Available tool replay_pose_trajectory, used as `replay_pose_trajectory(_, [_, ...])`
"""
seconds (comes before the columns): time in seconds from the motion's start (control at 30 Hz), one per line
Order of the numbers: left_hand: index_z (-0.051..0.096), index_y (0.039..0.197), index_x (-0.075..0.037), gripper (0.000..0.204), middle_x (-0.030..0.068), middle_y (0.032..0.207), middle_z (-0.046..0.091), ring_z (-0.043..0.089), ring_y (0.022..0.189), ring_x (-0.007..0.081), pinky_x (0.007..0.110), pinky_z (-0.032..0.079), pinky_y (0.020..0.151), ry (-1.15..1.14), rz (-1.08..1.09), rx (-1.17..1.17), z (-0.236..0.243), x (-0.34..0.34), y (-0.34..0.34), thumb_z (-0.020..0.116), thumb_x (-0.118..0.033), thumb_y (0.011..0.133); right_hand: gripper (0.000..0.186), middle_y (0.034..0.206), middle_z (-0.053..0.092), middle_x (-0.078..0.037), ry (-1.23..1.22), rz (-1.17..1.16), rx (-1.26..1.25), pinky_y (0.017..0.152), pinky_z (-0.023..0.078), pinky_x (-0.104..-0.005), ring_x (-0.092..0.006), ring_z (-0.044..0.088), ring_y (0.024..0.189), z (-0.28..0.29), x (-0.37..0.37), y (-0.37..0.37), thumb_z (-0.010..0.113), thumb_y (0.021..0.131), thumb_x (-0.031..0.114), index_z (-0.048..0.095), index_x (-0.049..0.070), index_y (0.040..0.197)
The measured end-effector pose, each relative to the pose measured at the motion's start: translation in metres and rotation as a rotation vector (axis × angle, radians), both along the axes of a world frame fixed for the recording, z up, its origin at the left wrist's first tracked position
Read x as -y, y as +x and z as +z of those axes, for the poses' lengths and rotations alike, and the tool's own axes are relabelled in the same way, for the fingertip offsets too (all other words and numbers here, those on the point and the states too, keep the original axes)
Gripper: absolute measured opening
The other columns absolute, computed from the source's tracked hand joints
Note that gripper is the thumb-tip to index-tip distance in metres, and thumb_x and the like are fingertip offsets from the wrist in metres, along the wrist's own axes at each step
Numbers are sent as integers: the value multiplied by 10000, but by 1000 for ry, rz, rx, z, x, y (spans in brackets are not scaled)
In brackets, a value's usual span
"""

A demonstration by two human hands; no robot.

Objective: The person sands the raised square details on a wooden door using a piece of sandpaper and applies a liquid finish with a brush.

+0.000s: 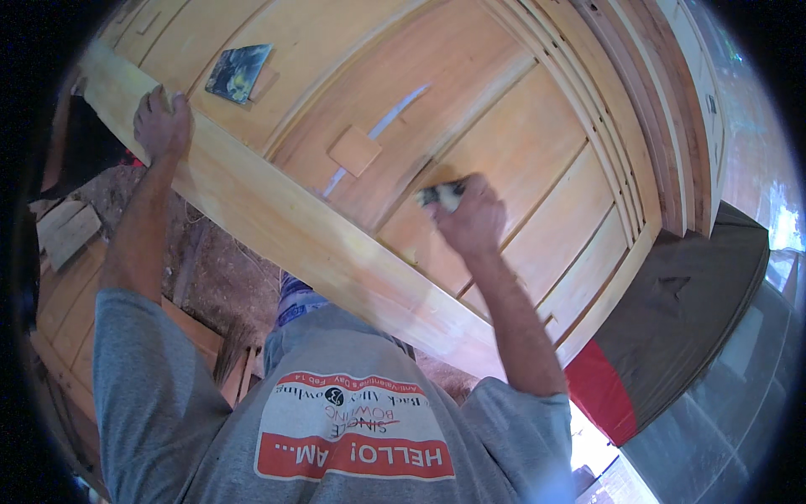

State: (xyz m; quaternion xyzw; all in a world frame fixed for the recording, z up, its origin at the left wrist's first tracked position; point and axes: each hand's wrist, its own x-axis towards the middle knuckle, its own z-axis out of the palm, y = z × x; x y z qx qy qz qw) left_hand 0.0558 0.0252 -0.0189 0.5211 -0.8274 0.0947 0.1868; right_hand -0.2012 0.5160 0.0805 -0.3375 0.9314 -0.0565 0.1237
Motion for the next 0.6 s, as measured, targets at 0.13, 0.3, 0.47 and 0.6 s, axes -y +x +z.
replay_pose_trajectory(0.13, [528,1429,-149,605,141,1490,480,407,1396,365,537,319,1141,35,37,28,6,-2,0,536,-520,951,570,917,690,-175,-61,-19,-182,729,546,-487,-373,687,842,20,2,-66,864,710,374,542,39,1039])
replay_pose_trajectory(0.3, [534,1424,-145,598,151,1486,484,418,1386,374,540,317,1140,1,15,17,7,-5,1,542,-508,949,540,854,683,-171,-121,-110,-110,714,549,-489,-376,687,799,37,-6,-29,888,700,352,556,39,989])
replay_pose_trajectory(0.47, [541,1415,-150,585,155,1476,489,433,1370,378,539,323,1135,5,14,17,9,-4,0,548,-499,945,512,859,655,-136,-124,100,6,736,497,-466,-340,655,822,30,-16,54,887,684,285,572,40,1005])
replay_pose_trajectory(0.6, [545,1399,-150,574,156,1463,496,437,1361,376,540,327,1125,-9,2,-15,8,-4,1,546,-490,936,535,924,639,-137,-69,160,114,759,460,-459,-327,631,887,32,-10,72,879,690,256,556,41,1059])
